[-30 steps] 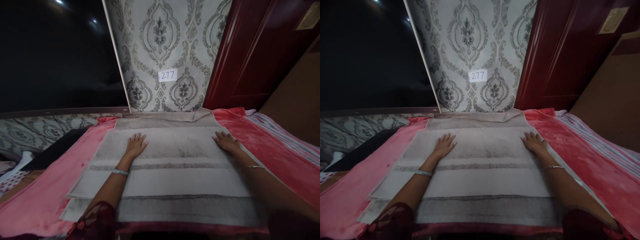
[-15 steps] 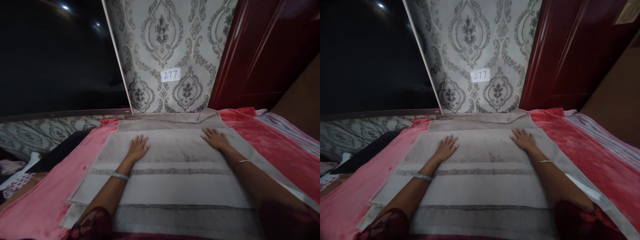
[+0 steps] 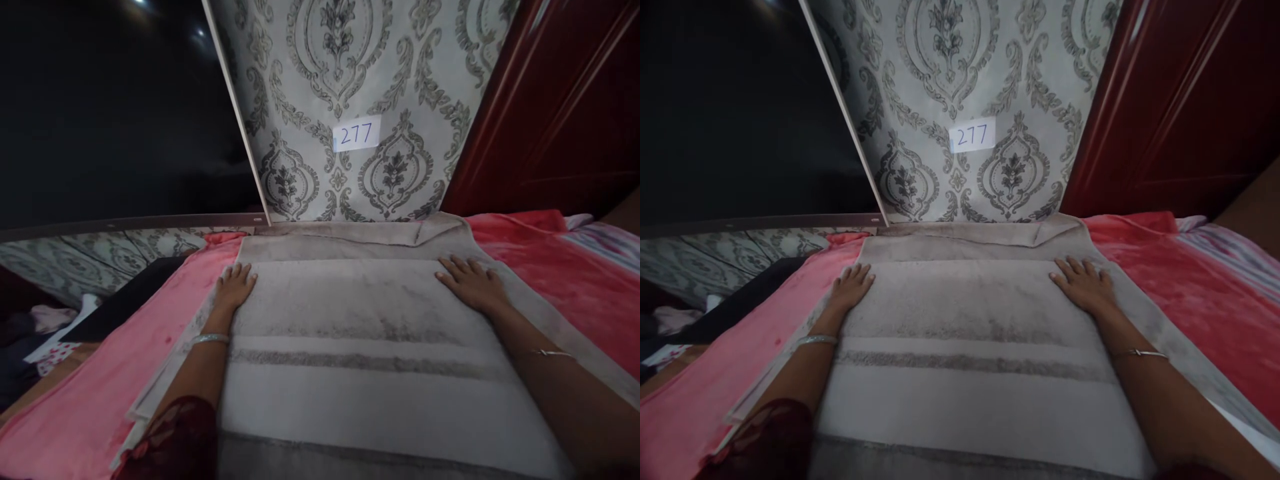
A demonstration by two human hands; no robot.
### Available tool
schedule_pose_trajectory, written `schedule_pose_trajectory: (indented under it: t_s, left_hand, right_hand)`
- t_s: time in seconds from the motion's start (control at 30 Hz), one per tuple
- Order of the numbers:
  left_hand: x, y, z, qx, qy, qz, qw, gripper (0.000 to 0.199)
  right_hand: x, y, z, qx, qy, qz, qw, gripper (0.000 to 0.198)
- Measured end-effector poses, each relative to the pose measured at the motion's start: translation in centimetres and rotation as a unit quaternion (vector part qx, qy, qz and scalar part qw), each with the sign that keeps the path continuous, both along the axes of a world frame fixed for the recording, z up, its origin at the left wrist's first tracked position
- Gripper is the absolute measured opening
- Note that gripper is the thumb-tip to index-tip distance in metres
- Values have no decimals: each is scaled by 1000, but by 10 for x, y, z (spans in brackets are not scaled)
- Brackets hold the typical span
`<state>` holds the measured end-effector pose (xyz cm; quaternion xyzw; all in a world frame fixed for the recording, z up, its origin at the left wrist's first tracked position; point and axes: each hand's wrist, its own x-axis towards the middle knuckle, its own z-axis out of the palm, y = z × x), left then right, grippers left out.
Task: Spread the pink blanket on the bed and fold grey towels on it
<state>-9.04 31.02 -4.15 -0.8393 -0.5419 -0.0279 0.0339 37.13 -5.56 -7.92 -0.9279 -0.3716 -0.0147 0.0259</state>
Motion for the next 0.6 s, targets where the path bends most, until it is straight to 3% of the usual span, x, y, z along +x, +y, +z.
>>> schedule_pose_trajectory:
  t_s: [0.17, 0.33, 0.47, 0.6]
  left_hand:
    - [4, -9, 0, 35, -20, 72, 997, 68]
    - [-2, -7, 14, -41, -9, 67, 997, 73]
    - [-34, -14, 22, -88, -6, 25, 996, 69]
    - [-88, -45, 14, -88, -7, 11, 996, 64]
  right_hand:
    - [-6, 0, 6, 2, 5, 0, 1000, 74]
    - [-20, -2, 19, 11, 28, -9, 1000, 73]
    - [-27, -5, 26, 5, 56, 6, 998, 78]
    - [-12, -10, 5, 11, 27, 19, 999, 80]
